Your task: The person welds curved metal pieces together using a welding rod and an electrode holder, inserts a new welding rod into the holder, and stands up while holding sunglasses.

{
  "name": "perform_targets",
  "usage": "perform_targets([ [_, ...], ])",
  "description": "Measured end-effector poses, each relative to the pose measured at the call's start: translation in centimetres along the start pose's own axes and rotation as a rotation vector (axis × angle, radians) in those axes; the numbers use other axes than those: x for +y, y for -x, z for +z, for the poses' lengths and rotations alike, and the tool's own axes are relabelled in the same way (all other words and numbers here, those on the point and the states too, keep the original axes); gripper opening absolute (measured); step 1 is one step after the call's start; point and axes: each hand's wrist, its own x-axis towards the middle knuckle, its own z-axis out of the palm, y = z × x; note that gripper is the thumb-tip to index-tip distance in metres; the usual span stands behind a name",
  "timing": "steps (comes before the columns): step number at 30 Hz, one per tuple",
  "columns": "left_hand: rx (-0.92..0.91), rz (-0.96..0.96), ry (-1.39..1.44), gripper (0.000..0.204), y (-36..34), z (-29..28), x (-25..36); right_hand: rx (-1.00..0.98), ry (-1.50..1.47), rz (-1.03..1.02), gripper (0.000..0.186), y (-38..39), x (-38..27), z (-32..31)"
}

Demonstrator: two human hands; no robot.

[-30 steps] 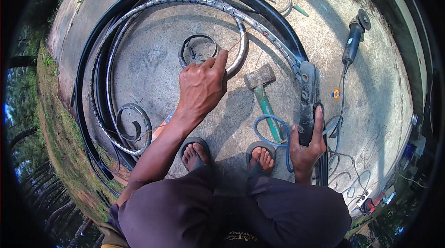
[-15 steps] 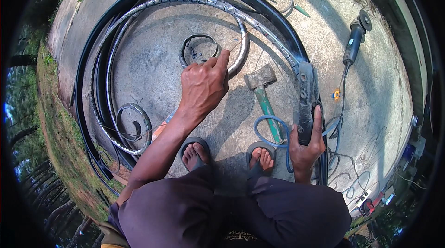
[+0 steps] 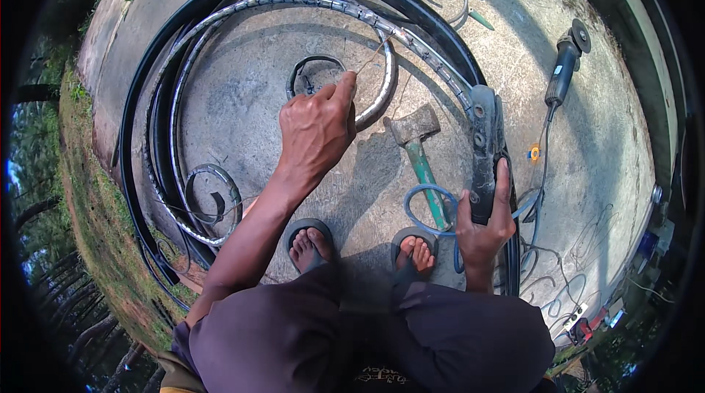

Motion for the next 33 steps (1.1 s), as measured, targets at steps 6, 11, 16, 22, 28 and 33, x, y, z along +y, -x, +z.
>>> perform_targets([
  [6, -0.006, -0.009, -0.017, 0.039, -0.3, 0.4, -0.3, -0.017, -0.002, -0.012, 0.071, -0.6, -0.5, 0.6],
  [11, -0.011, -0.008, -0.022, 0.039, -0.4, 0.4, -0.5, -0.026, -0.003, -0.013, 0.071, -0.6, -0.6, 0.9],
  [16, -0.016, -0.002, 0.003, 0.04, -0.6, 0.6, -0.5, -0.027, 0.002, -0.003, 0.071, -0.5, -0.5, 0.9],
  [22, 0.0, 0.005, -0.014, 0.042, -0.4, 0.7, -0.8, -0.02, -0.006, -0.005, 0.072, -0.4, -0.5, 1.1],
  [28, -0.01, 0.007, -0.008, 0.042, -0.5, 0.8, -0.7, -0.017, -0.002, 0.01, 0.072, -0.4, -0.5, 1.2],
  [33, 0.001, 0.006, -0.029, 0.042, -0.3, 0.9, -0.9, -0.027, -0.003, 0.016, 0.072, -0.5, -0.5, 1.2],
])
